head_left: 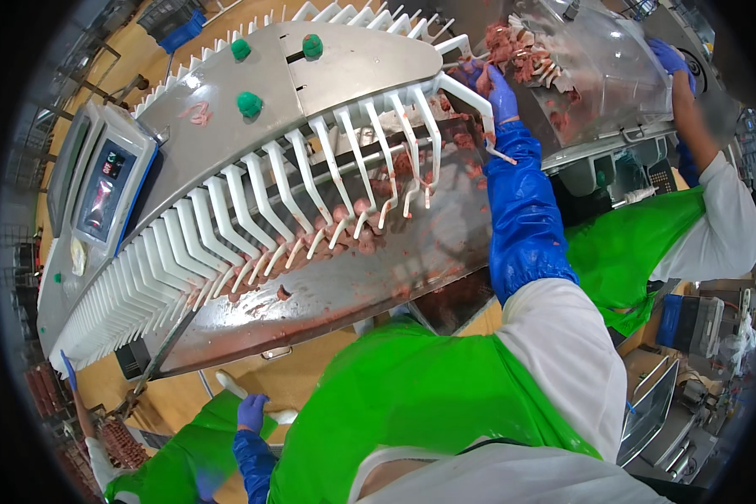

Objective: The person assembles raw sausage links on a conveyor line by hand, linking them together and placing them into slots on a rotating rack. The person also collects loose meat from the conveyor surface and returns it to the processing hopper.

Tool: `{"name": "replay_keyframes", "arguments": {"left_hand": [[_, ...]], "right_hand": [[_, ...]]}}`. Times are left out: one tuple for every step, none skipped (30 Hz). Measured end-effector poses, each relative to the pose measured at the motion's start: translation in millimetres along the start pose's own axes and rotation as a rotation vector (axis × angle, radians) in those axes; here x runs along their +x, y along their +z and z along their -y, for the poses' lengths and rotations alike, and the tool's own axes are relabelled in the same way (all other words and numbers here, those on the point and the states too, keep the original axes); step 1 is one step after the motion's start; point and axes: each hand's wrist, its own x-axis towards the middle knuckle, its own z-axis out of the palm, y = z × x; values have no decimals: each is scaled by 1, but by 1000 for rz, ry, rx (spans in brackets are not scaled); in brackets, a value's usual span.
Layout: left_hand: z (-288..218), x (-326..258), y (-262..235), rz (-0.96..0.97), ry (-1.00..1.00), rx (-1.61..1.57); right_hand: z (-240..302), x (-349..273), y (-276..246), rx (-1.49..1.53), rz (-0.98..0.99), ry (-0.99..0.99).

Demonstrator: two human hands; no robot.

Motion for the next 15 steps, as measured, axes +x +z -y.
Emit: {"name": "replay_keyframes", "arguments": {"left_hand": [[1, 0, 1, -18, -13, 14], [1, 2, 2, -14, -8, 18], [1, 4, 3, -10, 8, -5], [1, 5, 3, -4, 3, 48], [0, 8, 3, -1, 8, 74], [0, 10, 3, 0, 23, 90], [-2, 14, 4, 13, 70, 147], [-1, 16, 3, 27, 125, 198], [-2, 23, 5, 32, 212, 216], [0, 24, 5, 35, 160, 194], [1, 29, 8, 35, 129, 139], [3, 31, 10, 41, 105, 62], [6, 34, 13, 33, 145, 110], [8, 38, 15, 30, 192, 138], [11, 39, 18, 27, 237, 167]], "right_hand": [[2, -5, 7, 234, 93, 68], [4, -7, 15, 212, 136, 52], [9, -12, 23, 125, 36, 48], [15, -17, 30, 37, 16, 14], [24, -20, 38, 8, -31, 16], [33, -25, 45, -26, 39, -23], [49, -25, 50, -89, 118, -65], [66, -28, 55, -142, 164, -64], [86, -23, 59, -204, 178, -66], [105, -18, 66, -265, 179, -180], [126, -11, 70, -317, 192, -197], [145, -5, 76, -388, 160, -208], [166, 3, 83, -576, 135, -345], [186, 12, 91, -762, 139, -513], [201, 19, 98, -967, 43, -498]]}}
